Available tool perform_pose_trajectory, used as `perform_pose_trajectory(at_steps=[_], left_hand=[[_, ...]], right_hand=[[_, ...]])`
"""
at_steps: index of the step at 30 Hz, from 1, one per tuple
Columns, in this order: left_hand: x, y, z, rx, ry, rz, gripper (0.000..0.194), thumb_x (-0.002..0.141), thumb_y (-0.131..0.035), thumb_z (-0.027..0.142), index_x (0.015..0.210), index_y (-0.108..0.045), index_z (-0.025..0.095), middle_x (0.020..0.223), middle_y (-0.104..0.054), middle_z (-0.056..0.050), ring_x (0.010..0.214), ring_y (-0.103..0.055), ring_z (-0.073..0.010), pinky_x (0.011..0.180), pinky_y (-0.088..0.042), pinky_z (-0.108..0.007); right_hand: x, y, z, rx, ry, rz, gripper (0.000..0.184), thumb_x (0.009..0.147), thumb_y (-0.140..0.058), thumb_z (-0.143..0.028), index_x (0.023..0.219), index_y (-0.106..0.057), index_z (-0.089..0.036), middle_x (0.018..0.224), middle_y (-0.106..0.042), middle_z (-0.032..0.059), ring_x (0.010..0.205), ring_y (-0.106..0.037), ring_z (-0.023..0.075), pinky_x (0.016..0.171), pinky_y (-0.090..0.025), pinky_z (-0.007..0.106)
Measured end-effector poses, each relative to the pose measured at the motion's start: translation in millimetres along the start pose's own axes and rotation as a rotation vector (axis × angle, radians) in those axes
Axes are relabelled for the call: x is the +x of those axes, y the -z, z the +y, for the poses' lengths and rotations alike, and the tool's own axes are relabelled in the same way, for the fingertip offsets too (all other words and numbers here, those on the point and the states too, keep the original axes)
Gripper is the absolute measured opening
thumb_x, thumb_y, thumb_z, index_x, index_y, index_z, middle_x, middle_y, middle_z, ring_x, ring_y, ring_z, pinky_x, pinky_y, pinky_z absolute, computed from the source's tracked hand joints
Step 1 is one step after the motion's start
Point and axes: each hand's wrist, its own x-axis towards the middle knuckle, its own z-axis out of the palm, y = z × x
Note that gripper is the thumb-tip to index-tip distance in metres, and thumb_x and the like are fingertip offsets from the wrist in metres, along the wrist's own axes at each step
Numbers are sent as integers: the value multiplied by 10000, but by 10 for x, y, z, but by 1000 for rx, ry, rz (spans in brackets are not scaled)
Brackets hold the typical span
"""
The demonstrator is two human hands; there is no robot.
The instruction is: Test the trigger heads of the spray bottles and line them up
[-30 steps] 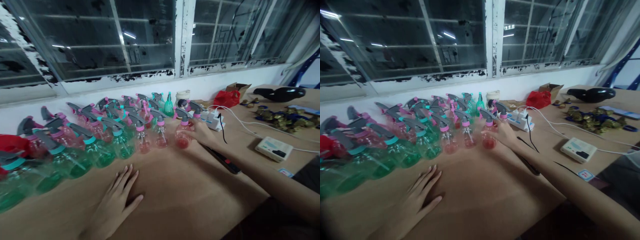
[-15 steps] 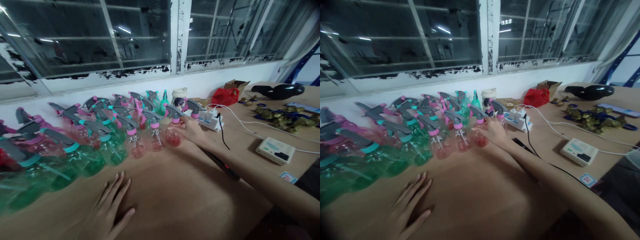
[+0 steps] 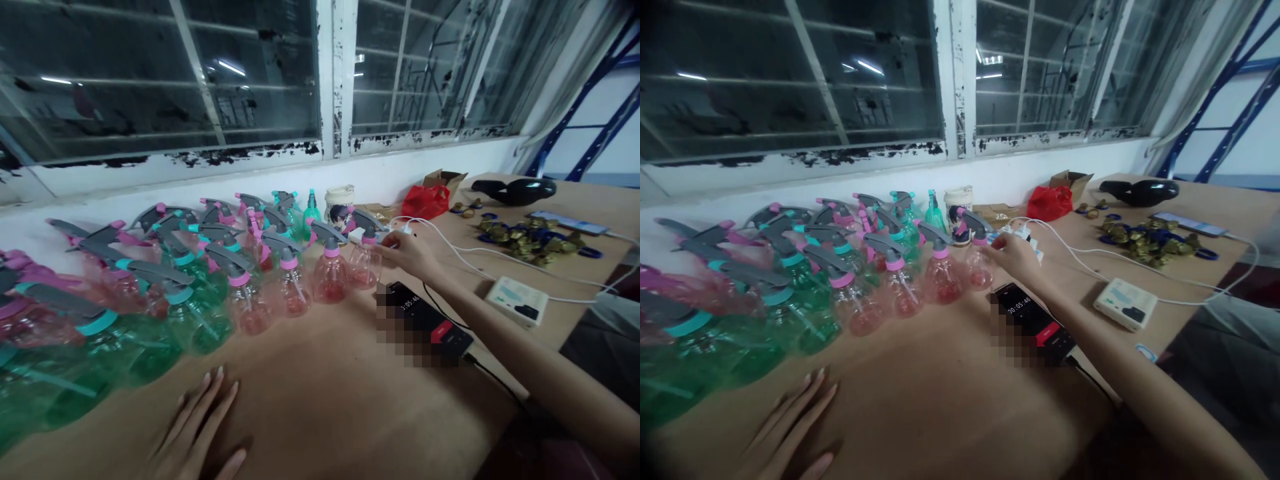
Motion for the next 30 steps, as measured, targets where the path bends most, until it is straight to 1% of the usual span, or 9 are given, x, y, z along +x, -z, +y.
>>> perform_pose_trajectory(at_steps=[4,8,10,13,17,20,25,27,30], left_hand=[[18,-1,-33,-28,16,17,761,833,-509,528,1479,-172,306,1485,-354,-49,1313,-387,-325,1053,-334,-509],[52,52,17,-42,27,28,723,864,-456,538,1482,-162,303,1483,-358,-52,1300,-409,-319,1046,-345,-510],[65,71,49,-36,45,28,706,879,-423,545,1484,-151,305,1476,-370,-55,1289,-424,-316,1035,-357,-510],[70,80,84,-29,52,44,694,890,-387,566,1486,-147,302,1464,-390,-63,1278,-439,-316,1032,-354,-511],[49,77,106,-8,71,38,697,895,-368,598,1485,-144,303,1462,-393,-66,1288,-425,-314,1041,-335,-510],[32,75,111,1,75,12,717,888,-395,606,1485,-131,309,1475,-372,-61,1304,-403,-305,1053,-325,-496],[53,98,150,6,75,2,704,884,-433,596,1470,-205,279,1486,-348,-83,1315,-387,-304,1048,-338,-502],[78,141,187,9,84,-6,676,877,-455,595,1436,-303,247,1482,-354,-93,1318,-383,-301,1062,-324,-496],[119,238,253,25,95,-85,652,880,-441,608,1381,-412,192,1473,-363,-117,1323,-377,-298,1069,-322,-480]], right_hand=[[155,-216,45,87,-16,16,480,656,-680,-548,900,-631,-138,870,-691,130,721,-628,234,561,-435,307],[207,-295,-15,163,-8,-22,411,747,-594,-548,788,-679,-148,704,-694,72,674,-641,220,561,-439,289],[186,-236,-59,178,-19,-7,426,759,-578,-556,749,-690,-144,640,-678,63,633,-639,221,544,-429,286],[40,-28,-148,192,-26,43,440,760,-582,-559,786,-702,-137,677,-692,77,623,-642,224,536,-428,287],[-412,305,-303,184,33,64,387,754,-628,-521,856,-705,-156,780,-710,78,679,-646,234,579,-446,308],[-799,395,-447,209,58,11,323,771,-633,-480,859,-700,-176,831,-715,63,626,-634,207,562,-456,313],[-1104,141,-761,322,258,-92,242,767,-661,-434,790,-662,-194,779,-701,31,702,-639,207,613,-487,313],[-1148,-7,-898,356,290,-136,276,747,-678,-447,865,-666,-197,779,-703,21,685,-638,199,593,-491,307],[-1238,-159,-1082,387,279,-223,389,741,-677,-468,1030,-650,-209,818,-719,17,669,-648,195,562,-499,300]])
